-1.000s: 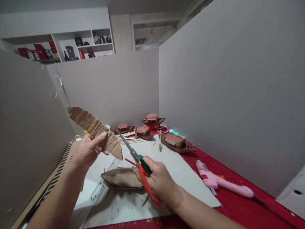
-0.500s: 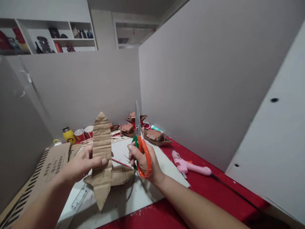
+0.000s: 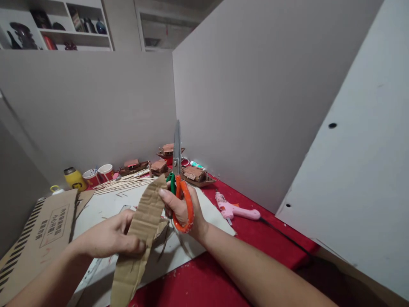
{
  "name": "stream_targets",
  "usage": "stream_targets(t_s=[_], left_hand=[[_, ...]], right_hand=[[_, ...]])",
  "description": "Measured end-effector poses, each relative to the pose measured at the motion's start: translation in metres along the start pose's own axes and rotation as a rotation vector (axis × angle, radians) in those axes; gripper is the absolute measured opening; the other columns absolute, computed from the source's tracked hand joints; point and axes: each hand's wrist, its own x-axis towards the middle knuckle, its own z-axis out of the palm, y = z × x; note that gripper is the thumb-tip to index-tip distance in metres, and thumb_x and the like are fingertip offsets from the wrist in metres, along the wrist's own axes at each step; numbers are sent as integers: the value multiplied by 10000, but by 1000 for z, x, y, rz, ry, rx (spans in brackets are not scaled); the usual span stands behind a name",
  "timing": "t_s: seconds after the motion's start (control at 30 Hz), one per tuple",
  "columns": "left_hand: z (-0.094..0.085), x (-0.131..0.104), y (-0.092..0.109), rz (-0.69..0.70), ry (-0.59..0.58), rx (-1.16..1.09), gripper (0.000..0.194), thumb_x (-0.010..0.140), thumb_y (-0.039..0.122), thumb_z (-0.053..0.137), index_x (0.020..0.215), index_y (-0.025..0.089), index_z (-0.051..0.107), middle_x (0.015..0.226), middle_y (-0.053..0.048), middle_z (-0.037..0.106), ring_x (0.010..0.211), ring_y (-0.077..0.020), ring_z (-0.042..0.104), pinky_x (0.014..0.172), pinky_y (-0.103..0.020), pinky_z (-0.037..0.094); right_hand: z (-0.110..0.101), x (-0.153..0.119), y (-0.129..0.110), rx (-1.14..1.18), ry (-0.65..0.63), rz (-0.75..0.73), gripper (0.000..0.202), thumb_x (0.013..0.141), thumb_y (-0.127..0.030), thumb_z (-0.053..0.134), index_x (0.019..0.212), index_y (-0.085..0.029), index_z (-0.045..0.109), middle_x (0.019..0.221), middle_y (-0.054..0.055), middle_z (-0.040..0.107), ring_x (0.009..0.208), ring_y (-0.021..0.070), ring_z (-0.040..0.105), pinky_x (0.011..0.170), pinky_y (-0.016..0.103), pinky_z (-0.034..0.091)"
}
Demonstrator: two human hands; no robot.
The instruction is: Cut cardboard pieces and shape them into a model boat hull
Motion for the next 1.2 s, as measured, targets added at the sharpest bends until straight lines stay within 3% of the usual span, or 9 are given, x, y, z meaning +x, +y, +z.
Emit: stream_targets(t_s=[0.2, 0.3, 0.37, 0.47, 0.57, 0.7, 0.8, 0.97, 1.2], left_hand=[[-10, -2, 5, 23, 16, -299, 238, 705, 312, 713, 894, 172, 677, 680, -16, 689, 531, -122, 579, 510, -208, 426], [-26, 0, 3, 153, 170, -546, 377, 798, 518, 625, 1012, 210, 671, 779, -48, 733, 581, -144, 638, 544, -228, 472], [-32, 4, -2, 229, 299, -548, 360, 825, 495, 608, 1072, 241, 672, 905, -59, 750, 709, -186, 683, 646, -285, 519], [-23, 16, -17, 289, 444, -396, 338, 766, 354, 730, 1085, 250, 691, 1063, -69, 737, 843, -227, 692, 718, -314, 535], [0, 27, -30, 242, 337, -334, 409, 744, 319, 773, 1122, 185, 697, 1292, -142, 638, 1082, -310, 639, 876, -401, 521], [17, 31, -28, 283, 525, -397, 396, 834, 466, 657, 1068, 154, 726, 1263, -136, 662, 1171, -277, 591, 1027, -401, 438], [10, 24, -14, 356, 767, -497, 297, 777, 366, 738, 958, 132, 750, 1084, -111, 736, 1007, -230, 661, 918, -349, 517], [-12, 1, 12, 495, 872, -576, 187, 637, 254, 831, 698, 120, 716, 703, -22, 698, 666, -132, 626, 543, -220, 542], [-24, -35, 40, 725, 946, -523, 173, 583, 144, 757, 564, 160, 585, 569, 51, 620, 503, -79, 566, 484, -175, 501]], right_hand=[[-5, 0, -6, -149, -39, -22, 382, 769, -464, 705, 576, -194, 516, 445, -57, 449, 368, 81, 403, 343, 204, 330], [-3, 3, -8, -129, 122, -120, 331, 790, -441, 677, 603, -208, 533, 452, -55, 480, 353, 88, 408, 327, 210, 337], [-2, 8, -9, -108, 252, -202, 305, 794, -407, 665, 602, -220, 518, 431, -63, 480, 332, 94, 416, 318, 214, 348], [-2, 14, -10, -124, 383, -255, 263, 798, -367, 648, 622, -223, 516, 418, -66, 494, 334, 107, 452, 330, 219, 371], [-1, 12, -7, -265, 430, -241, 292, 836, -388, 614, 621, -211, 525, 430, -54, 520, 357, 114, 486, 361, 226, 395], [6, -4, 3, -378, 293, -199, 351, 859, -406, 611, 587, -195, 541, 471, -25, 552, 417, 127, 531, 432, 245, 440], [12, -21, 8, -375, 168, -162, 269, 857, -398, 629, 684, -203, 562, 525, -23, 559, 455, 140, 535, 463, 263, 445], [7, -35, 10, -385, -27, -233, 157, 855, -359, 655, 870, -220, 585, 616, -34, 508, 486, 128, 461, 479, 265, 400], [-3, -25, 6, -410, -291, -61, 354, 880, -558, 553, 912, -205, 552, 627, -41, 437, 499, 109, 356, 447, 235, 316]])
